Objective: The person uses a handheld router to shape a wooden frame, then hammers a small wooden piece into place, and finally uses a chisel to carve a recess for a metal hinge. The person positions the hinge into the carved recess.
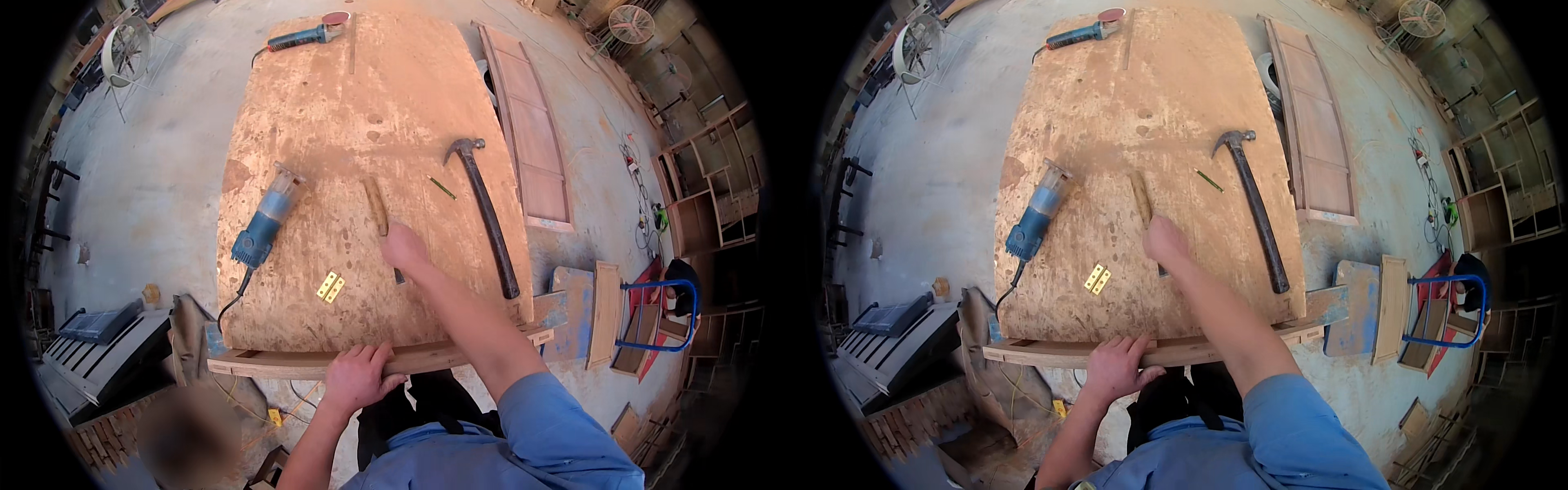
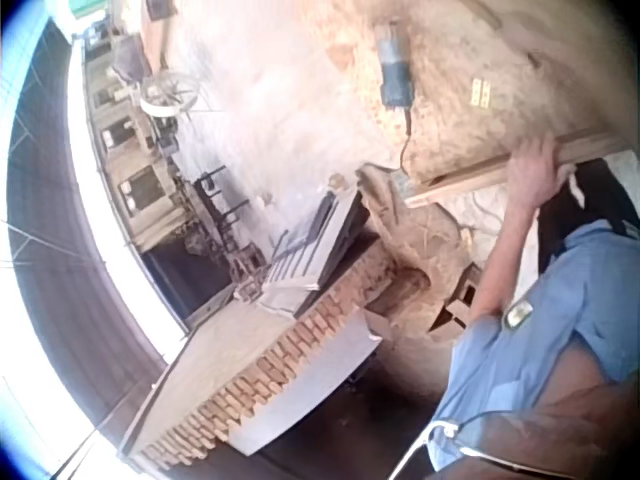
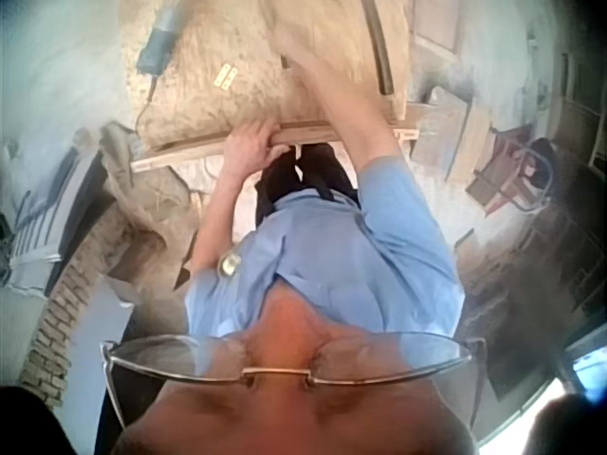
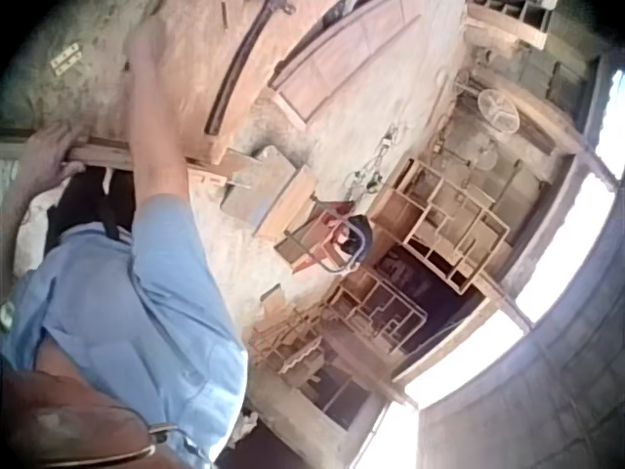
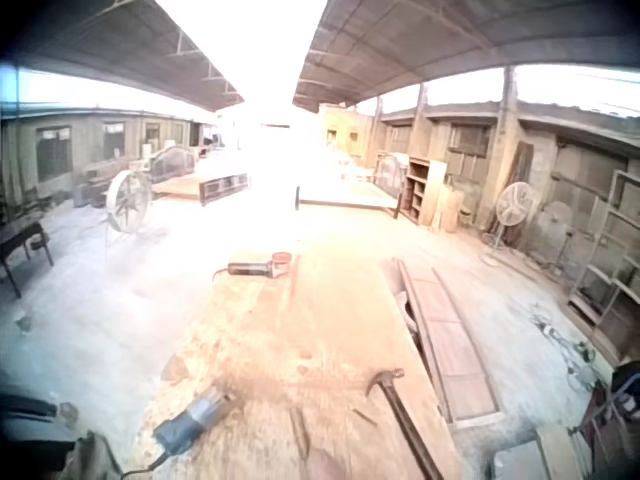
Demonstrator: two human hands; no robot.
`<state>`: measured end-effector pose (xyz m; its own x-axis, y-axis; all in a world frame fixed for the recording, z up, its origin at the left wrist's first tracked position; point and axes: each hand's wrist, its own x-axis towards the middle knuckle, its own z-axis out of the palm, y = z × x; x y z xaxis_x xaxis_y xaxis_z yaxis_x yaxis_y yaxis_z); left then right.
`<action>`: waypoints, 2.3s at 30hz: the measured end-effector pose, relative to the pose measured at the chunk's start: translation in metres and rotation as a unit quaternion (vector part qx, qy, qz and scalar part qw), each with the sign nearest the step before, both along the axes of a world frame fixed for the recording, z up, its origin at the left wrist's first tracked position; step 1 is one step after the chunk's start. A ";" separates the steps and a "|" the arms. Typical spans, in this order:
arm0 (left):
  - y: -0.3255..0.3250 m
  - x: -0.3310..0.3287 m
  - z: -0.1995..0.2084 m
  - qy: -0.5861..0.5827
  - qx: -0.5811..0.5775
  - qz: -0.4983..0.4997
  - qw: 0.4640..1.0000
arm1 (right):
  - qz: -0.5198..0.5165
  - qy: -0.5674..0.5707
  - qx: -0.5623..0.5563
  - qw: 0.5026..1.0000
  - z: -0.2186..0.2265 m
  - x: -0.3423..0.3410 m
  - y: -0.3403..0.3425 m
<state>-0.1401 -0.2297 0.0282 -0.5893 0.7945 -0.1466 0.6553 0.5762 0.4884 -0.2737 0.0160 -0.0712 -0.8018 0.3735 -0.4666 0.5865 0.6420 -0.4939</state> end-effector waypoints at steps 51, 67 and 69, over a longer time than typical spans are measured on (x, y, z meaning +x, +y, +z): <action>0.059 0.057 -0.074 -0.199 0.349 0.306 0.863 | -0.251 0.144 -0.251 0.924 0.140 0.305 0.158; 0.118 0.072 -0.017 -0.205 0.449 0.219 0.842 | -0.325 0.284 -0.205 0.878 0.095 0.385 0.143; 0.142 0.089 -0.002 -0.302 0.450 0.185 0.820 | -0.337 0.292 -0.219 0.868 0.095 0.383 0.143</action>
